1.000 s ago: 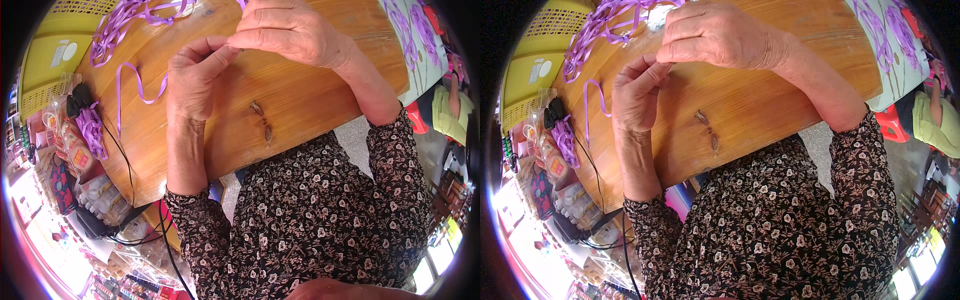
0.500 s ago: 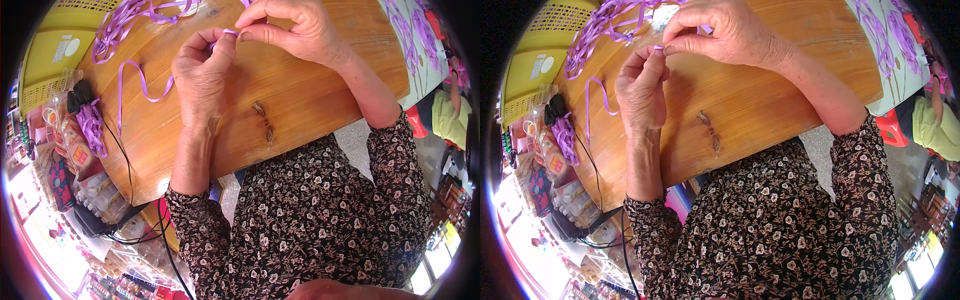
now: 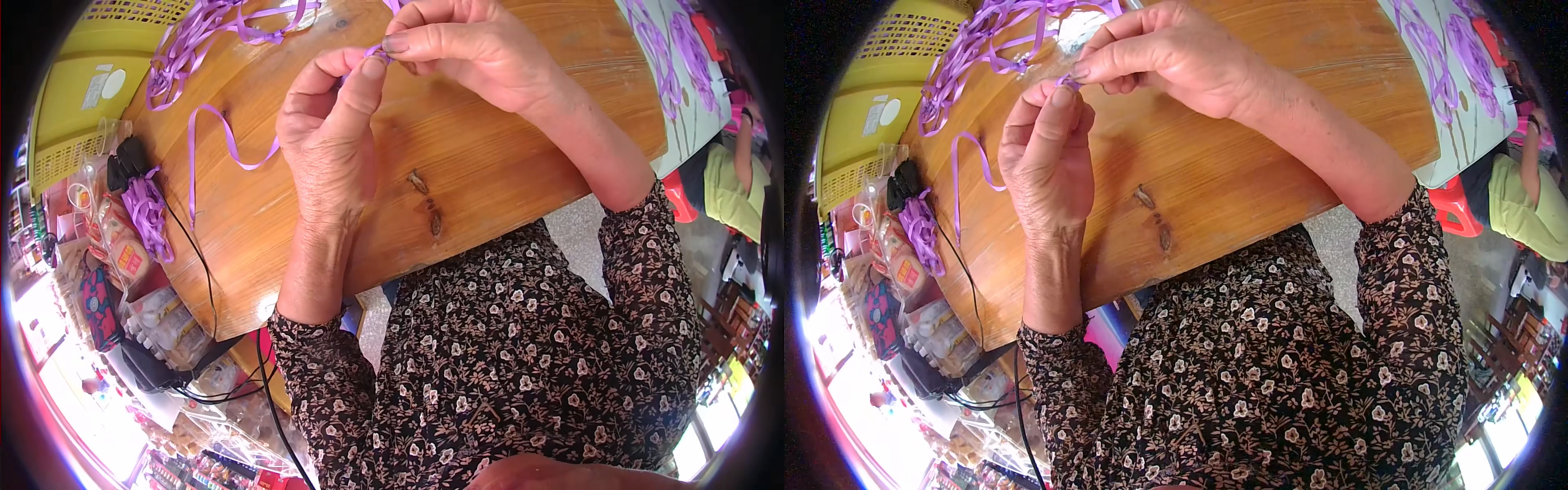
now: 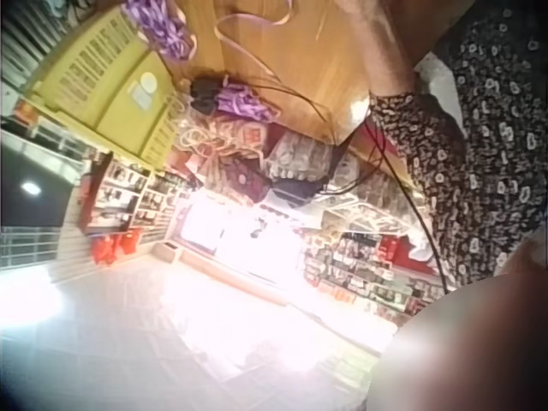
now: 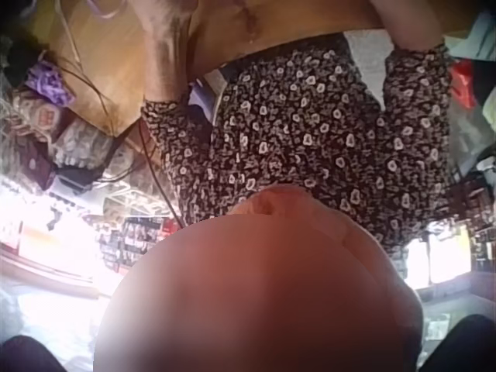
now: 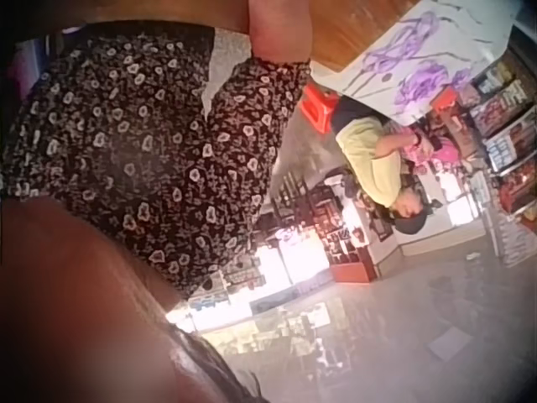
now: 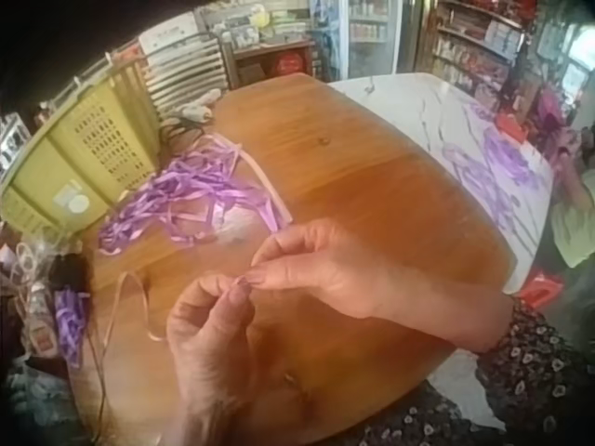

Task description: Braiding or tying together multiple purple plastic ribbons at a table.

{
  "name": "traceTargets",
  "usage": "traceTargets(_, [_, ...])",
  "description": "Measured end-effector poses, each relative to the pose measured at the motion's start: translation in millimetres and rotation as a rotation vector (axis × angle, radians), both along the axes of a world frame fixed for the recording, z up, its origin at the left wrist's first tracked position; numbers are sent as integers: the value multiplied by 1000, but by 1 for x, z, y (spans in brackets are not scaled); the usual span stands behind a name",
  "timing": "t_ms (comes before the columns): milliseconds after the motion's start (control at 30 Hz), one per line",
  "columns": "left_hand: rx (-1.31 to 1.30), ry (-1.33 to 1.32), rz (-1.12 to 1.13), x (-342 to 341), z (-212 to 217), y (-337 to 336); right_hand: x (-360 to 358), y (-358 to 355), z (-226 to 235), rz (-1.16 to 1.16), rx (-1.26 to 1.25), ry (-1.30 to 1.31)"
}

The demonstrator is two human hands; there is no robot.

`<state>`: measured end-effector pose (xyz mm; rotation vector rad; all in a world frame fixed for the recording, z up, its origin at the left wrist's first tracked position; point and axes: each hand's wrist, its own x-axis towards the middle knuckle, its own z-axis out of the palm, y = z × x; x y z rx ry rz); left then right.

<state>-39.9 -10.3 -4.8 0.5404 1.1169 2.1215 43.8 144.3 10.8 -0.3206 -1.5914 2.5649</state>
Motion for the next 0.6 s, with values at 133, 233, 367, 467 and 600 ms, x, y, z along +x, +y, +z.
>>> traceTargets(133, [55, -95, -54, 0, -1, 0, 1, 1, -5, 37, -231, -50])
traceTargets(233, [60, -148, -60, -1, 1, -1, 2, -1, 1, 26, -117, -35])
traceTargets(367, [93, -131, -86, -5, -4, 0, 4, -7, 8, -77, 412, 136])
traceTargets(467, [76, -137, -68, -4, -5, 0, 5, -13, 13, -188, 631, 223])
traceTargets(600, [89, -193, -94, -6, -9, 0, 8, -17, 20, -304, 867, 385])
